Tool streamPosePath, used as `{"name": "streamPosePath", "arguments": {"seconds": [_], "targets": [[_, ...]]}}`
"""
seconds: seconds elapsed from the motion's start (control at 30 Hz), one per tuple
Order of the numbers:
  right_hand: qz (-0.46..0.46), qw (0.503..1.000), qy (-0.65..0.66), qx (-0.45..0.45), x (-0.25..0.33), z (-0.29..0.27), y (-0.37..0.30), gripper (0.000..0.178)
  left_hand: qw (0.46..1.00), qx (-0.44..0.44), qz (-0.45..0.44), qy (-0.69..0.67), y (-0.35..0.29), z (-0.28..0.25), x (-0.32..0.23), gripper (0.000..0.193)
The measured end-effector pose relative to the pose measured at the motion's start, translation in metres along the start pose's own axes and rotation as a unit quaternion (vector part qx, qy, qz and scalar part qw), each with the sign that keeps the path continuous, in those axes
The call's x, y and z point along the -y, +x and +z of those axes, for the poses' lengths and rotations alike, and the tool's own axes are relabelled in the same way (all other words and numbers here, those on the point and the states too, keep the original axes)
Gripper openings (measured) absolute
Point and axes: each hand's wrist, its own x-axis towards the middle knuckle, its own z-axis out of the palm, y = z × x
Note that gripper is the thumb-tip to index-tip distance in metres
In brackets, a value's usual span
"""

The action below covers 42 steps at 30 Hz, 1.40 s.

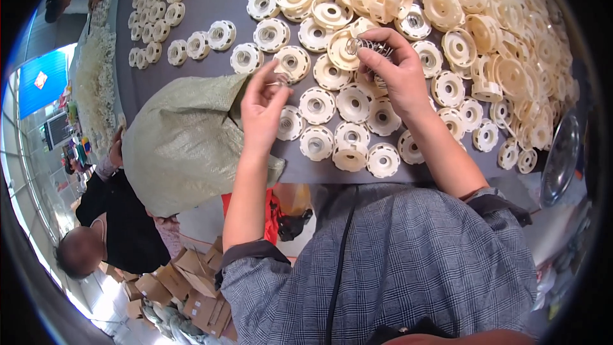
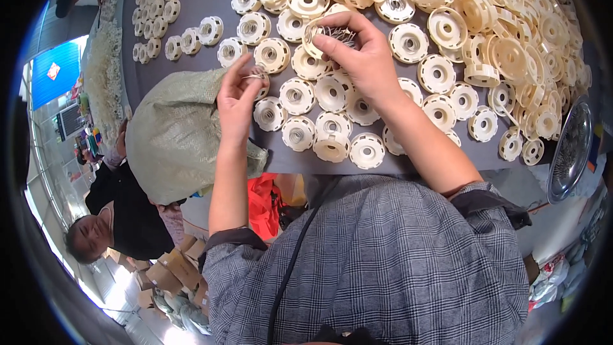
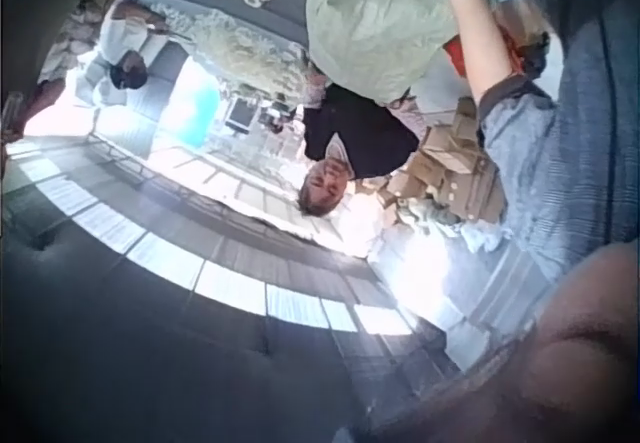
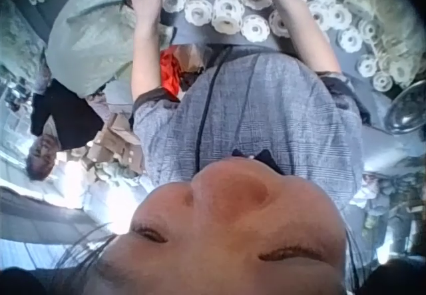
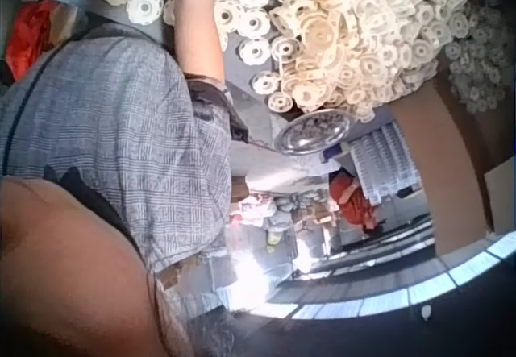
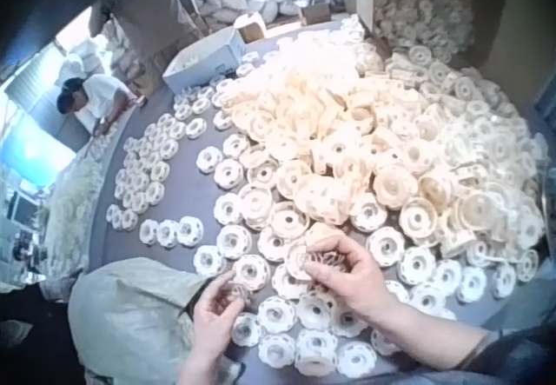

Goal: The person arranges plastic circular bases on a table, empties metal springs from a sack onto the table, and inserts the springs into the plastic bases by hand.

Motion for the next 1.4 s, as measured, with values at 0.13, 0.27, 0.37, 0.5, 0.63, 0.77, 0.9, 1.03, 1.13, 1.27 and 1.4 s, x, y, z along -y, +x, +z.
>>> {"name": "streamPosePath", "arguments": {"seconds": [0.13, 0.27, 0.37, 0.5, 0.63, 0.77, 0.9, 1.03, 1.13, 1.27, 1.4], "targets": [[0.04, 0.999, 0.011, 0.028, -0.003, -0.002, -0.004, 0.021, 0.973, 0.074, 0.038, 0.216, -0.01, 0.001, 0.015, 0.035], [0.033, 0.999, -0.017, 0.022, -0.005, -0.005, -0.009, 0.02, 0.989, 0.023, 0.067, 0.13, -0.012, 0.019, 0.027, 0.027], [0.033, 0.999, 0.006, 0.008, -0.004, -0.007, -0.013, 0.02, 0.966, 0.047, 0.136, 0.212, -0.001, 0.028, 0.025, 0.027], [0.032, 0.999, -0.006, -0.004, -0.001, -0.014, -0.017, 0.02, 0.955, 0.01, 0.118, 0.271, 0.003, 0.041, 0.018, 0.023], [0.017, 1.0, 0.021, -0.008, -0.003, -0.017, -0.019, 0.021, 0.903, 0.014, 0.206, 0.378, 0.01, 0.038, 0.035, 0.021], [0.026, 0.999, 0.023, -0.009, -0.001, -0.019, -0.02, 0.021, 0.869, -0.009, 0.279, 0.408, 0.01, 0.041, 0.042, 0.019], [0.031, 0.999, 0.025, -0.015, -0.005, -0.021, -0.019, 0.021, 0.868, -0.023, 0.282, 0.408, 0.01, 0.041, 0.044, 0.017], [0.036, 0.999, 0.035, -0.012, -0.005, -0.019, -0.019, 0.021, 0.876, -0.014, 0.256, 0.41, 0.012, 0.042, 0.041, 0.015], [0.046, 0.998, 0.032, -0.012, -0.005, -0.016, -0.018, 0.022, 0.846, -0.01, 0.31, 0.433, 0.014, 0.04, 0.045, 0.019], [0.048, 0.999, 0.012, -0.004, -0.003, -0.012, -0.018, 0.019, 0.87, -0.013, 0.28, 0.405, 0.015, 0.041, 0.045, 0.023], [0.053, 0.999, 0.009, 0.003, -0.003, -0.01, -0.018, 0.02, 0.855, -0.016, 0.298, 0.424, 0.018, 0.044, 0.047, 0.024]]}}
